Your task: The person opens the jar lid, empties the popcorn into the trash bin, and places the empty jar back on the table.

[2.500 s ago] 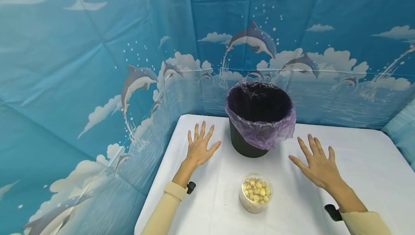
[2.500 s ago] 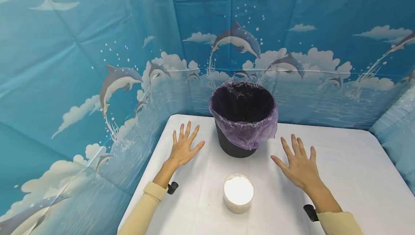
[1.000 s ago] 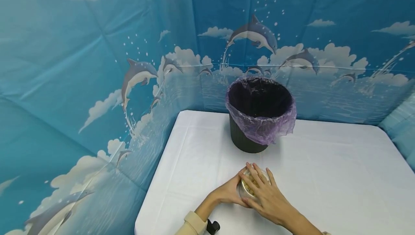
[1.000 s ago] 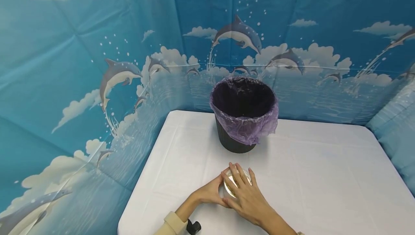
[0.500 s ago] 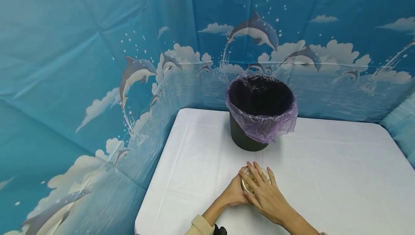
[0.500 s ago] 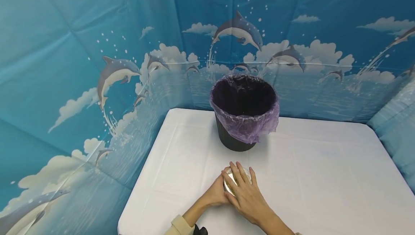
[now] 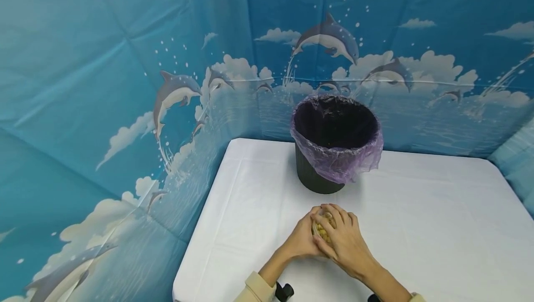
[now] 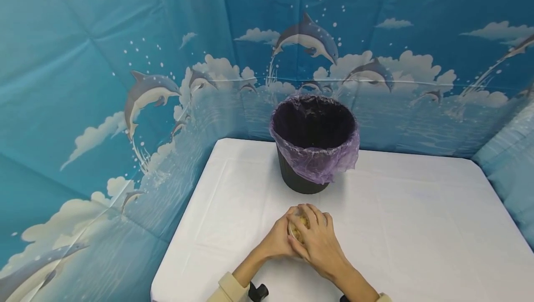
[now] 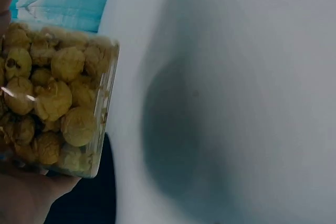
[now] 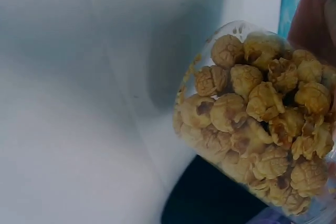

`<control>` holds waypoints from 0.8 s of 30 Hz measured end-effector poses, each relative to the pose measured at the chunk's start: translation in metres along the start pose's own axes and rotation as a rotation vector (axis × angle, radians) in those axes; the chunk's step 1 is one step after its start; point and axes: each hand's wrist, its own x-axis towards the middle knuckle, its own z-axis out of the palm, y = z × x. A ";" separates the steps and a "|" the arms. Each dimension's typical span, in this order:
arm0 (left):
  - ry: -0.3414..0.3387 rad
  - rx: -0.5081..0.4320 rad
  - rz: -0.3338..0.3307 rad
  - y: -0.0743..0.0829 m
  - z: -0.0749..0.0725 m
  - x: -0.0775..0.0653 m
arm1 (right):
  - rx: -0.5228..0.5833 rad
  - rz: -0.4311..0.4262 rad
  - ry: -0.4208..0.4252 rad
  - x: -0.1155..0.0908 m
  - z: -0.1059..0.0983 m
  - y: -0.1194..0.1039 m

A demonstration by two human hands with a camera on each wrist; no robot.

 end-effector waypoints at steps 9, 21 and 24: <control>-0.073 -0.077 -0.013 0.020 -0.035 0.019 | 0.022 -0.079 0.069 0.034 -0.022 0.001; -0.206 -0.173 0.064 0.035 -0.066 0.028 | 0.121 -0.151 0.039 0.054 -0.047 -0.006; -0.372 -0.237 0.074 0.041 -0.080 0.030 | 0.200 -0.237 0.031 0.057 -0.057 -0.013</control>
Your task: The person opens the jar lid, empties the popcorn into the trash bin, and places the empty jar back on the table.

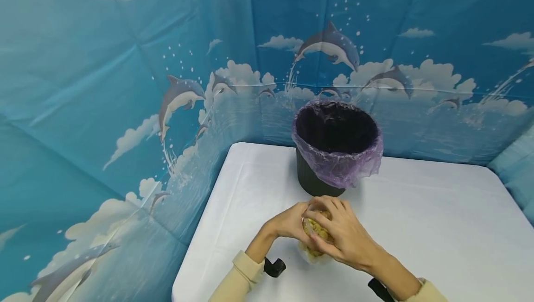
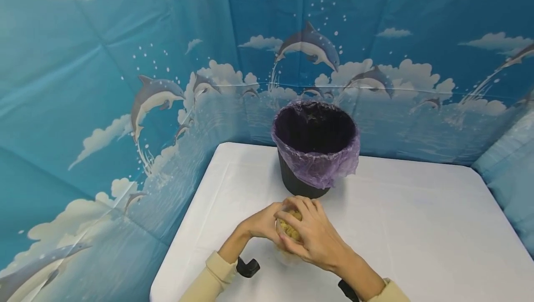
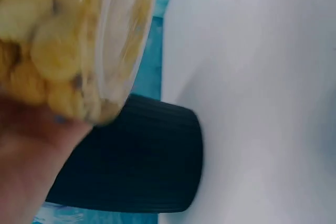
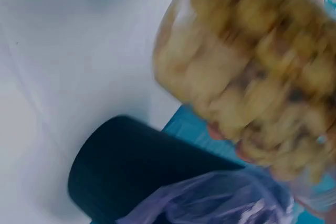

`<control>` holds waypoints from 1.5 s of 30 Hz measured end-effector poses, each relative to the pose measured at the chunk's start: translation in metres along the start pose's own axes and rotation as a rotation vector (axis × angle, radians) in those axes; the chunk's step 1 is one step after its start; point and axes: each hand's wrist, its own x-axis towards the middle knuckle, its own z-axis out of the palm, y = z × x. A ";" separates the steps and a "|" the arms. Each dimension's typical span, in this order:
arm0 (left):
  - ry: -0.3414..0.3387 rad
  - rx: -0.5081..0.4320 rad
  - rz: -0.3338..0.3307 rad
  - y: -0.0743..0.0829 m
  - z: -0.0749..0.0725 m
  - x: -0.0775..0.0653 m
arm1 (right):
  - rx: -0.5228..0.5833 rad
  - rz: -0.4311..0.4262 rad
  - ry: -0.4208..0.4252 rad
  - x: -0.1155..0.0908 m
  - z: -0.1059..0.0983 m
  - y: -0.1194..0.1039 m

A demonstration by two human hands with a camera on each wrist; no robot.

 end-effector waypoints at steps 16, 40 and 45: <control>0.147 -0.007 -0.039 0.038 -0.018 -0.004 | -0.046 0.097 -0.074 0.024 -0.039 -0.008; 0.259 0.143 0.023 0.037 -0.002 -0.010 | -0.054 0.123 0.034 0.033 -0.017 -0.006; -0.032 -0.054 0.005 0.033 -0.017 -0.023 | 0.112 -0.093 -0.089 0.031 -0.023 -0.007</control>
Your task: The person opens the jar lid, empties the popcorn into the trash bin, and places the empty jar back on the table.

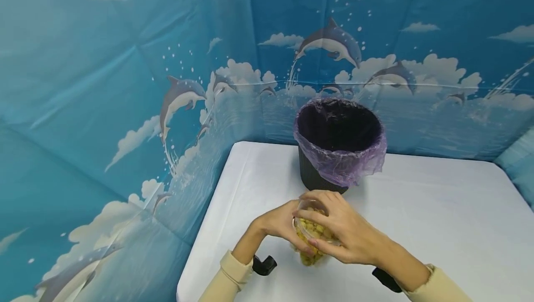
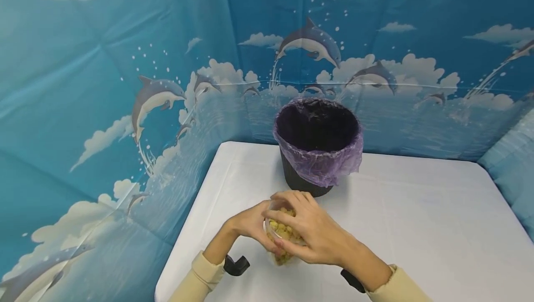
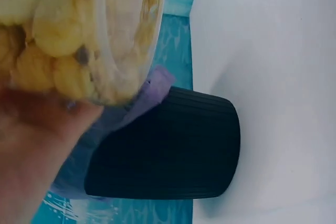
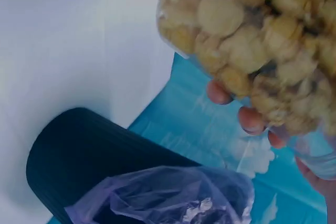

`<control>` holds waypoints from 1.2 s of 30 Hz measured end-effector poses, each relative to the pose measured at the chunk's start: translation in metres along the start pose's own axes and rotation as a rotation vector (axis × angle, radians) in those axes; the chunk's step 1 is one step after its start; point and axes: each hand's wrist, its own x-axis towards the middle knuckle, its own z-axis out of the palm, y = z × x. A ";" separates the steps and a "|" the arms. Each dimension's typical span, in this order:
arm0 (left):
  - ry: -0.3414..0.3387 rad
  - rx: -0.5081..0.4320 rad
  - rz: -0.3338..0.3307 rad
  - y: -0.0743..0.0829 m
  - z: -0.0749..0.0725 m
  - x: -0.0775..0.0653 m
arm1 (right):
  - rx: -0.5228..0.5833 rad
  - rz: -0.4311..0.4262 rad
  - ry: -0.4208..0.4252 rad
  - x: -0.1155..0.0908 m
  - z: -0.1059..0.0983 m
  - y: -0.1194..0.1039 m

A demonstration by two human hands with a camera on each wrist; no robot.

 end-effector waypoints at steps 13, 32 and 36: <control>0.612 0.552 -0.159 0.004 0.045 0.016 | -0.291 0.679 -0.092 0.013 -0.005 -0.015; -0.082 0.047 0.022 -0.004 -0.005 0.003 | -0.158 0.028 -0.107 -0.005 -0.003 -0.004; 0.060 -0.032 -0.034 -0.008 0.002 0.003 | -0.130 0.181 -0.123 -0.002 -0.010 -0.003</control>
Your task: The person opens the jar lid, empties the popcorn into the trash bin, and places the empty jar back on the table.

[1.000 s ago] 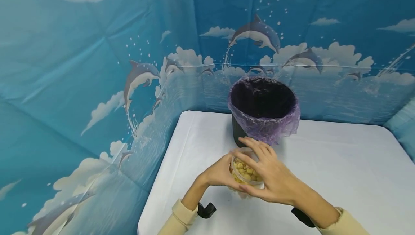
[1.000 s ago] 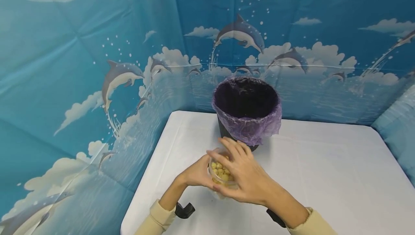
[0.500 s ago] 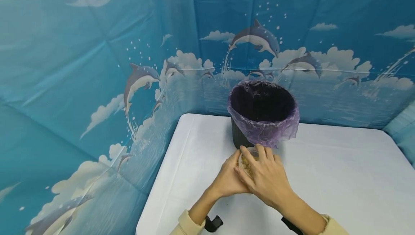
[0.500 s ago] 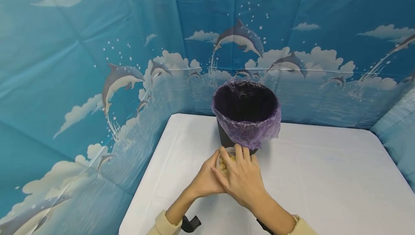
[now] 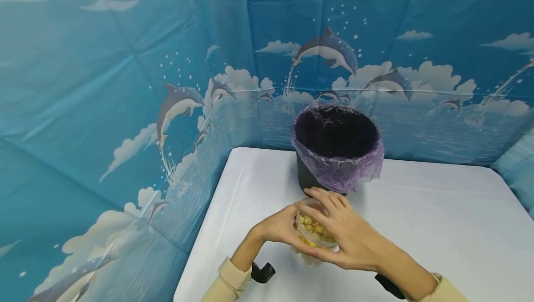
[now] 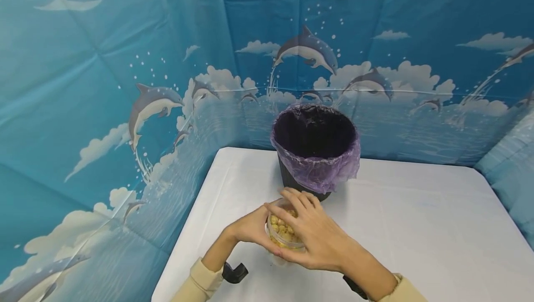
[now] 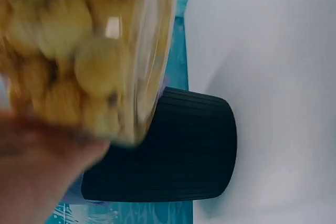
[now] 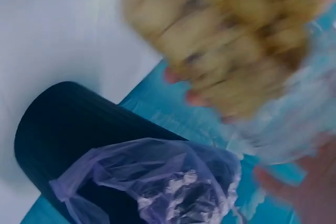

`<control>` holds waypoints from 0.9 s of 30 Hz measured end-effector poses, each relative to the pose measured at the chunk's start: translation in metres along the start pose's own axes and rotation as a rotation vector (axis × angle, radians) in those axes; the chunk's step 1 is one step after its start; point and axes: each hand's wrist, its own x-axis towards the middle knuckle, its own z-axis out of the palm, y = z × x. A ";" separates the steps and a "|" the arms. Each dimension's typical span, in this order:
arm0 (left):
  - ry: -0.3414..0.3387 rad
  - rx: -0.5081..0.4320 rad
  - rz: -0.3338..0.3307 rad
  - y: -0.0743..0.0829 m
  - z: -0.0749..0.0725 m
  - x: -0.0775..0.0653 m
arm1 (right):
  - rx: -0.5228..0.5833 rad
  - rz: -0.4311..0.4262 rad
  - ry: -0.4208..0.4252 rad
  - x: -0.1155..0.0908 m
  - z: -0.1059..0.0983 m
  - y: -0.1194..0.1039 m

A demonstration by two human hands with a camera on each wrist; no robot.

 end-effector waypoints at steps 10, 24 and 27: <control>0.578 0.588 -0.120 0.001 0.059 0.009 | -0.189 0.567 -0.032 0.013 0.007 -0.018; 0.270 0.123 -0.019 -0.002 0.027 0.001 | -0.167 0.161 0.097 0.002 0.017 -0.003; 0.172 0.050 -0.017 -0.002 0.019 0.000 | -0.117 0.048 0.076 -0.001 0.011 0.003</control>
